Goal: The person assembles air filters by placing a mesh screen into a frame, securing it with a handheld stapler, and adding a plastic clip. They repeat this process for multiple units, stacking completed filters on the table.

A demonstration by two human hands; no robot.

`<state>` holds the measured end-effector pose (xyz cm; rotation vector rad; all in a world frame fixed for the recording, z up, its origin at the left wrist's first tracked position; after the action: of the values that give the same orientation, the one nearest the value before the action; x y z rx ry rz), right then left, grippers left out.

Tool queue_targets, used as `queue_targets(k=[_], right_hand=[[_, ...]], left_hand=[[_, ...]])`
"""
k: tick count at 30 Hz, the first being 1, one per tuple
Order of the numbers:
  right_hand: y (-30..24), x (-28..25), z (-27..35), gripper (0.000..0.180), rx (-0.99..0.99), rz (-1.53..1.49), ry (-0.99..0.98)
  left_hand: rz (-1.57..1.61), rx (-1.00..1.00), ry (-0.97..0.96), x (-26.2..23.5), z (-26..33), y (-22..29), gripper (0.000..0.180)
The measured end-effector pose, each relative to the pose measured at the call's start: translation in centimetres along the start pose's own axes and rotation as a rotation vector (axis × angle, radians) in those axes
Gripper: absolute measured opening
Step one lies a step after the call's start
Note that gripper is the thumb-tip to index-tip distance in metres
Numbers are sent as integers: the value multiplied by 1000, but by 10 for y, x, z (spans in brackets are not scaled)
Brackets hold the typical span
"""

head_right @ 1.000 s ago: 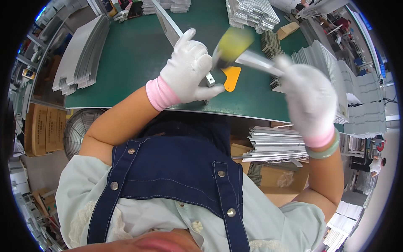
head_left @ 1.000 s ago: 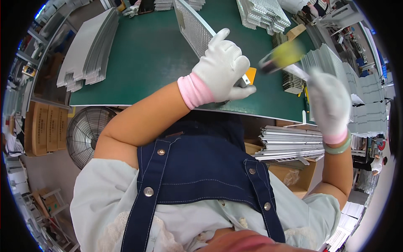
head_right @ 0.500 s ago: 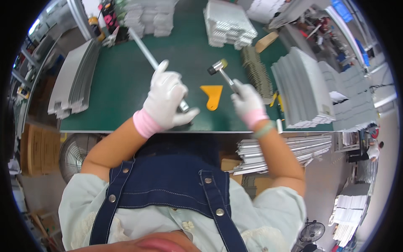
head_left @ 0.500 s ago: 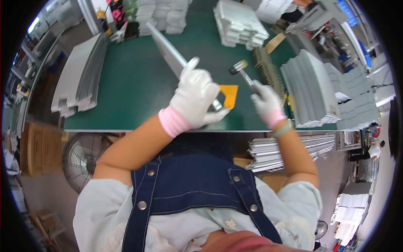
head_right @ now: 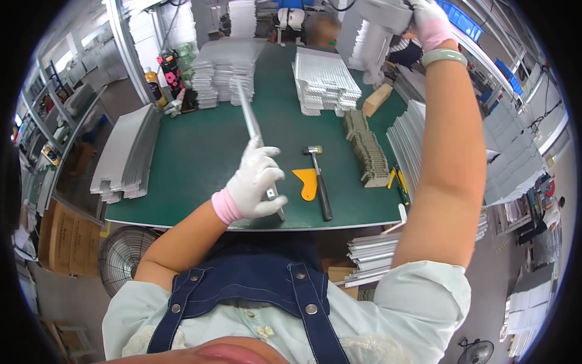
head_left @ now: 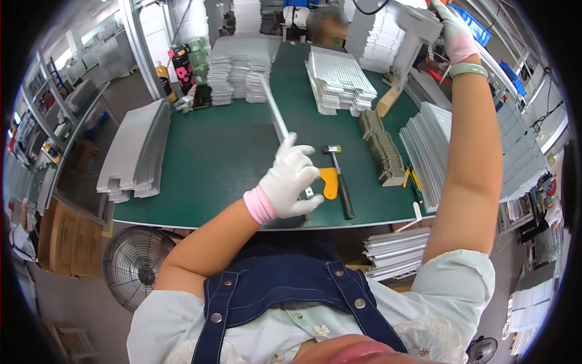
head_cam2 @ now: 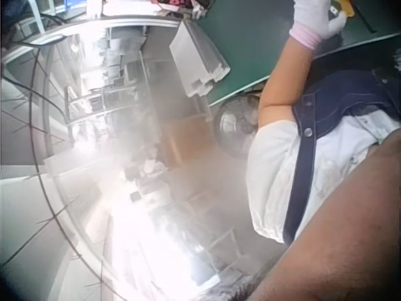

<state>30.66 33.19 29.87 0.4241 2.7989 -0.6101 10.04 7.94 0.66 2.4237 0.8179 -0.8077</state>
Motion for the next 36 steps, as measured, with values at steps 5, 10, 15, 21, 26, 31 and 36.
queue_targets(k=[5,10,15,21,26,31,36], right_hand=[[-51,37,-5,22,192,-713,-155],[-69,51,37,16,322,-1004,-233],[-82,32,94,17,325,-991,-202],[-76,15,117,18,338,-931,-154],[-74,26,131,19,360,-926,-168],[-72,26,134,20,353,-915,-147],[-69,22,132,21,325,-894,-118]], left_hand=[[-36,-11,1,13,-19,-1,34],[-24,-41,-45,20,-32,0,37],[-24,-111,-14,35,-26,-9,44],[-66,-114,-45,37,-27,-7,49],[19,-244,-123,33,-27,-10,51],[7,-233,-120,35,-23,-11,52],[49,-188,-71,32,-21,-11,48]])
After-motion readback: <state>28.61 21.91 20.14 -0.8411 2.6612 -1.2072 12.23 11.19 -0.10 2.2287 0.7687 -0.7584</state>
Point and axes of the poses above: each hand's wrist, its own z-axis away from the middle knuckle, its own x-axis out of the palm, y = z × x, the point moved 6 cm from there along -z, towards the middle knuckle, and after that the axes turned 5 degrees about z, right-handed, at the moved point
